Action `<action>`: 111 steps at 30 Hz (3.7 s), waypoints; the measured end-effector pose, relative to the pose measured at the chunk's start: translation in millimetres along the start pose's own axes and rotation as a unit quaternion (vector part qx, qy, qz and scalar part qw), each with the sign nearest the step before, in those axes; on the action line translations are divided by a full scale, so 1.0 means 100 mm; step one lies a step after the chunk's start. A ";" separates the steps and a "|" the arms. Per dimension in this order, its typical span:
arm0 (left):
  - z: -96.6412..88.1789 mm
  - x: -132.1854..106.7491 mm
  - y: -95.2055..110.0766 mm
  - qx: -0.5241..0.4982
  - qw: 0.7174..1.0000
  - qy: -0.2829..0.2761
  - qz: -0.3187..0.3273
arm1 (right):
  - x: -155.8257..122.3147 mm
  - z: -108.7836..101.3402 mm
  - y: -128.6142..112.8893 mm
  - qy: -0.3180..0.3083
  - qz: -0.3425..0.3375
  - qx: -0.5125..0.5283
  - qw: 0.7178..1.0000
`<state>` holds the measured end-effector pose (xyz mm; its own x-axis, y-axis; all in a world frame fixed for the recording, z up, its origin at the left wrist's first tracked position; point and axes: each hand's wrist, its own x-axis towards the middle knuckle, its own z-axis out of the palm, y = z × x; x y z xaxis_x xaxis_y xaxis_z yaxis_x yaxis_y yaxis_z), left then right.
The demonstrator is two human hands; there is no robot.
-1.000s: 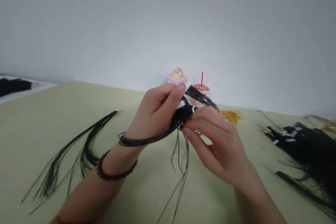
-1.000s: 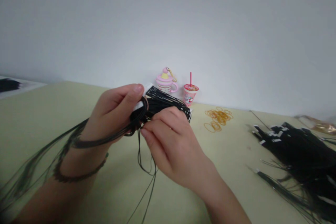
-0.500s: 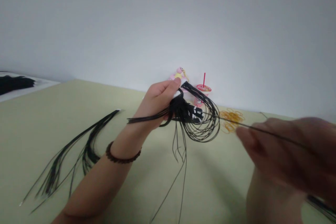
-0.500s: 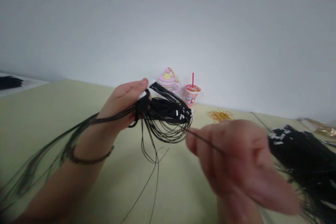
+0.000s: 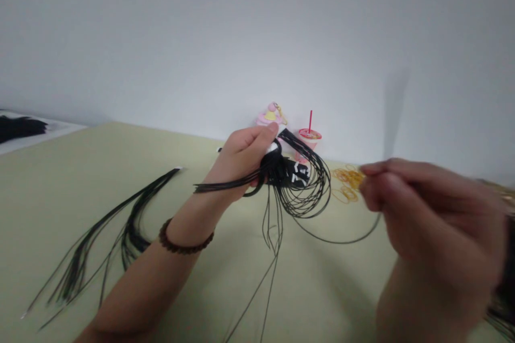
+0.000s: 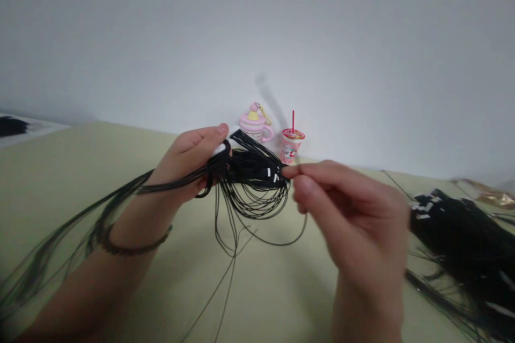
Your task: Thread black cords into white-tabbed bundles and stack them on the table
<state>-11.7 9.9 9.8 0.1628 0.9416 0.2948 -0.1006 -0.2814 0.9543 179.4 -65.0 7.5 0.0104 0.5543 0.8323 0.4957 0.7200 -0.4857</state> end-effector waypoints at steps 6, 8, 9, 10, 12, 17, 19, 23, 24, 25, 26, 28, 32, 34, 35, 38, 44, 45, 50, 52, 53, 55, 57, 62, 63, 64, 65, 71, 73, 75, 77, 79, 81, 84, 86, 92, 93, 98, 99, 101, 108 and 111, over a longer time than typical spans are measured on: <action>0.05 -0.07 0.06 0.037 0.998 0.024 0.051 | 0.01 0.41 -0.08 -0.014 -0.017 -0.102 0.995; 0.06 -0.09 0.07 0.027 0.999 0.021 0.039 | 0.01 0.42 -0.10 -0.010 -0.028 -0.114 0.993; 0.07 -0.09 0.08 0.020 0.999 0.025 0.031 | 0.00 0.41 -0.11 -0.007 -0.029 -0.117 0.993; 0.07 -0.10 0.08 0.014 0.999 0.030 0.022 | 0.00 0.40 -0.12 -0.006 -0.030 -0.120 0.992; 0.09 -0.10 0.09 0.006 0.999 0.036 0.010 | 0.00 0.38 -0.13 -0.007 -0.025 -0.125 0.992; 0.09 -0.09 0.09 0.004 0.999 0.033 0.014 | 0.00 0.38 -0.14 -0.014 -0.022 -0.121 0.992; 0.09 -0.09 0.08 0.004 0.999 0.030 0.016 | 0.00 0.38 -0.13 -0.015 -0.023 -0.122 0.992; 0.08 -0.09 0.07 0.006 0.999 0.033 0.019 | 0.01 0.37 -0.13 -0.018 -0.020 -0.126 0.992; 0.08 -0.08 0.07 0.008 0.999 0.036 0.021 | 0.01 0.37 -0.12 -0.018 -0.019 -0.125 0.992; 0.08 -0.08 0.07 0.009 0.999 0.037 0.025 | 0.01 0.37 -0.12 -0.020 -0.019 -0.124 0.992; 0.08 -0.08 0.06 0.010 0.999 0.038 0.027 | 0.02 0.37 -0.13 -0.020 -0.020 -0.124 0.992; 0.08 -0.07 0.06 0.006 0.999 0.033 0.031 | 0.02 0.37 -0.13 -0.023 -0.018 -0.124 0.992; 0.07 -0.05 0.04 0.011 0.999 0.029 0.027 | 0.01 0.37 -0.13 -0.029 -0.016 -0.118 0.992; 0.06 -0.05 0.04 0.011 0.999 0.023 0.036 | 0.00 0.36 -0.13 -0.028 -0.015 -0.116 0.993; 0.06 -0.05 0.04 0.011 0.999 0.017 0.043 | 0.00 0.36 -0.12 -0.026 -0.014 -0.116 0.993; 0.06 -0.05 0.03 0.019 0.998 0.018 0.057 | 0.00 0.36 -0.12 -0.023 -0.018 -0.114 0.993; 0.03 -0.02 0.02 0.128 0.985 0.031 0.112 | 0.00 0.37 -0.12 -0.012 -0.016 -0.117 0.993; 0.02 -0.01 0.02 0.152 0.980 0.035 0.127 | 0.00 0.37 -0.12 -0.013 -0.013 -0.117 0.993; -0.02 -0.02 0.00 0.226 0.957 0.043 0.176 | 0.01 0.34 -0.14 -0.018 -0.017 -0.123 0.992; -0.01 -0.02 0.00 0.232 0.955 0.041 0.179 | 0.01 0.34 -0.13 -0.020 -0.016 -0.124 0.992; -0.01 -0.03 0.01 0.229 0.956 0.039 0.178 | 0.01 0.34 -0.13 -0.024 -0.013 -0.123 0.992; -0.01 -0.03 0.03 0.218 0.960 0.034 0.173 | 0.01 0.35 -0.12 -0.032 -0.008 -0.118 0.993; 0.00 -0.03 0.04 0.207 0.963 0.032 0.169 | 0.01 0.36 -0.10 -0.039 -0.008 -0.112 0.993; 0.00 -0.03 0.04 0.198 0.966 0.021 0.166 | 0.02 0.38 -0.07 -0.047 -0.011 -0.106 0.993; 0.00 -0.03 0.05 0.202 0.965 0.012 0.168 | 0.02 0.38 -0.07 -0.047 -0.011 -0.107 0.993; 0.01 -0.04 0.05 0.207 0.964 -0.001 0.168 | 0.03 0.39 -0.06 -0.046 -0.013 -0.108 0.993; 0.02 -0.06 0.06 0.212 0.963 -0.019 0.168 | 0.03 0.39 -0.06 -0.046 -0.016 -0.110 0.993; 0.08 -0.15 0.11 0.228 0.956 -0.105 0.148 | 0.04 0.39 -0.05 -0.065 -0.016 -0.097 0.993; 0.07 -0.15 0.11 0.226 0.957 -0.110 0.146 | 0.03 0.38 -0.06 -0.075 -0.008 -0.096 0.992; 0.07 -0.15 0.11 0.224 0.957 -0.110 0.145 | 0.03 0.37 -0.06 -0.088 -0.001 -0.097 0.991; 0.07 -0.15 0.10 0.227 0.956 -0.110 0.147 | 0.03 0.36 -0.06 -0.107 0.005 -0.095 0.990; 0.08 -0.14 0.09 0.237 0.954 -0.112 0.144 | 0.04 0.35 -0.05 -0.126 0.010 -0.092 0.988; 0.09 -0.14 0.09 0.249 0.952 -0.112 0.140 | 0.04 0.34 -0.04 -0.138 0.015 -0.091 0.986; 0.09 -0.14 0.08 0.252 0.951 -0.112 0.141 | 0.04 0.32 -0.05 -0.142 0.019 -0.091 0.985; 0.09 -0.14 0.07 0.250 0.951 -0.116 0.142 | 0.05 0.31 -0.06 -0.143 0.018 -0.092 0.985; 0.08 -0.14 0.06 0.236 0.956 -0.127 0.123 | 0.05 0.30 -0.06 -0.151 0.005 -0.095 0.984; 0.08 -0.13 0.06 0.233 0.956 -0.131 0.120 | 0.06 0.30 -0.06 -0.151 0.005 -0.094 0.984; 0.08 -0.12 0.05 0.224 0.956 -0.142 0.124 | 0.06 0.32 -0.05 -0.145 0.011 -0.087 0.986; 0.08 -0.12 0.05 0.222 0.956 -0.142 0.125 | 0.06 0.33 -0.05 -0.145 0.012 -0.087 0.985; 0.08 -0.12 0.05 0.225 0.956 -0.141 0.124 | 0.05 0.33 -0.05 -0.145 0.013 -0.087 0.985; 0.08 -0.12 0.03 0.231 0.954 -0.146 0.125 | 0.06 0.34 -0.04 -0.114 0.012 -0.102 0.988; 0.09 -0.11 0.02 0.229 0.953 -0.150 0.126 | 0.05 0.36 -0.04 -0.125 0.008 -0.106 0.986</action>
<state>-5.3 -2.9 8.5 0.4704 0.7580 0.4518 0.2555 -0.6071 0.7524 146.5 -50.5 3.6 -0.1811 0.6697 0.7202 0.6682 0.6211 -0.4094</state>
